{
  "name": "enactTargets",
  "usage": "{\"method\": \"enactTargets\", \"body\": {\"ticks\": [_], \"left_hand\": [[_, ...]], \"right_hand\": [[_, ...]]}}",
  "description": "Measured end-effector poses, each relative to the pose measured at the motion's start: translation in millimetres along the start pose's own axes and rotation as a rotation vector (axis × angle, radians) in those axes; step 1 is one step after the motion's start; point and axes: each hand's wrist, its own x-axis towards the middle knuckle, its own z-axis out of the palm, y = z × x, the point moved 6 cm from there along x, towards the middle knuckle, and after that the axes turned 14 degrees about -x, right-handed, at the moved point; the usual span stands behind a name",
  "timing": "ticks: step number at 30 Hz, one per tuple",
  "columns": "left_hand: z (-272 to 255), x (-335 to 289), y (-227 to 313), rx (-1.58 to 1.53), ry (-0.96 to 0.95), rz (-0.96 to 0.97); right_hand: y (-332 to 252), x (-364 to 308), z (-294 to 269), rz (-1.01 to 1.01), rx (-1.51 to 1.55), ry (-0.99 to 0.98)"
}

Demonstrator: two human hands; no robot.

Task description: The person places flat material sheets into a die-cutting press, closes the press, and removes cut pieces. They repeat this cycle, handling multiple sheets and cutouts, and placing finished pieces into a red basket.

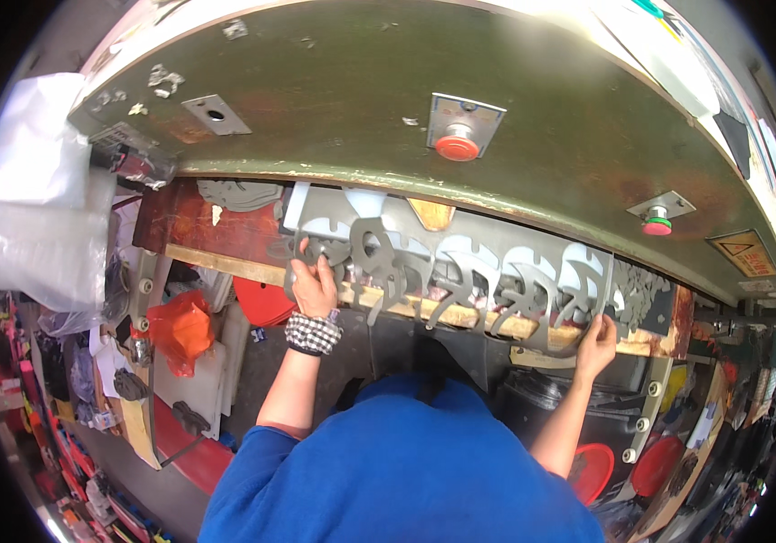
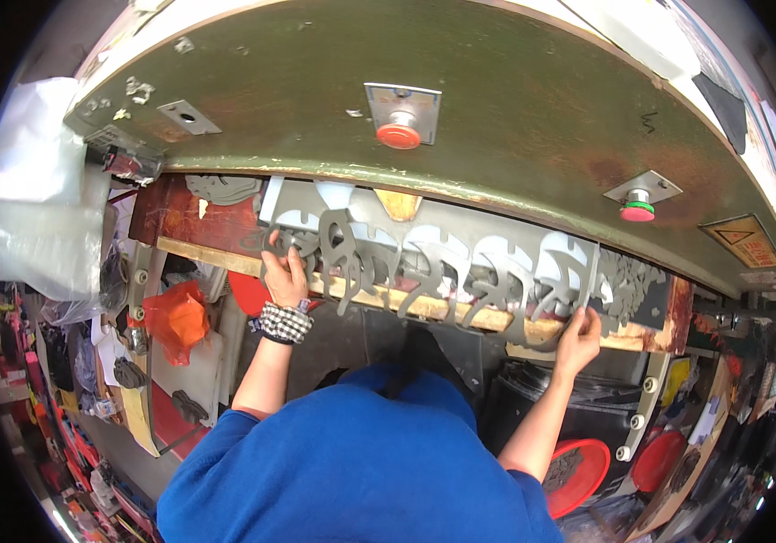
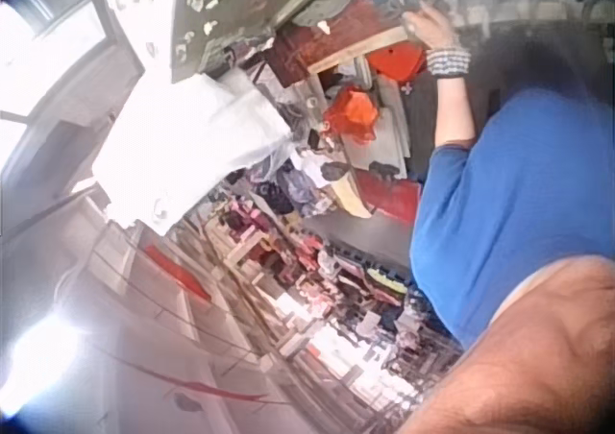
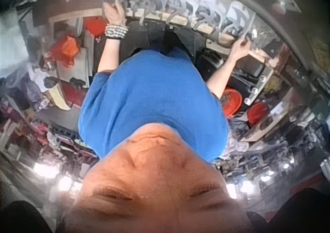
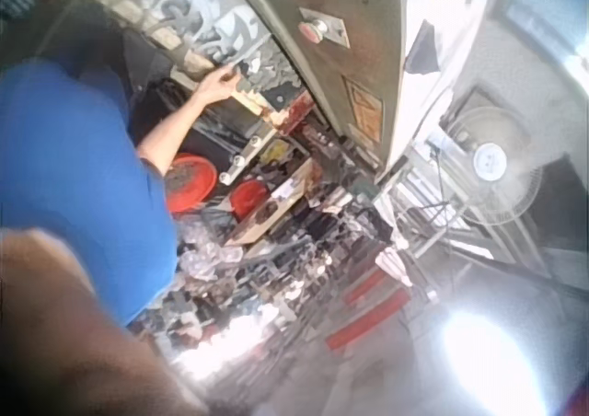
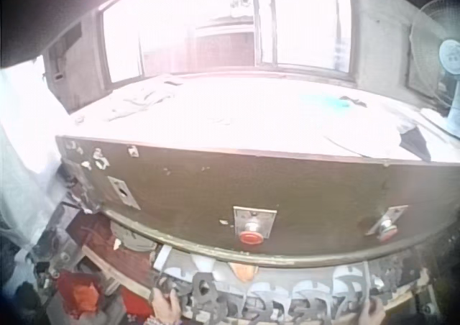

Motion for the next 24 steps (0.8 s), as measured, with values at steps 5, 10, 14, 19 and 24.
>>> {"method": "enactTargets", "body": {"ticks": [5, 10, 14, 19, 24], "left_hand": [[-35.4, -26.9, 20.9, -0.381, 0.074, -0.099], [-33.3, 5.0, 75.4, -0.221, 0.122, 0.123], [15.4, 29.6, 73.7, -0.34, -0.035, -0.031], [42.6, 17.5, 88.1, -0.248, 0.032, 0.065], [58.4, 15.0, 88.7, -0.221, 0.126, 0.294]], "right_hand": [[-55.2, -19.7, -25.9, -0.065, 0.02, 0.356], [-211.3, -87.6, 54.8, -0.661, 0.1, -0.159], [-267.3, -178.6, 80.1, -0.844, 0.036, -0.411], [-254.5, -217.8, 71.6, -0.807, -0.038, -0.432], [-238.8, -232.8, 62.1, -0.862, -0.069, -0.388]]}}
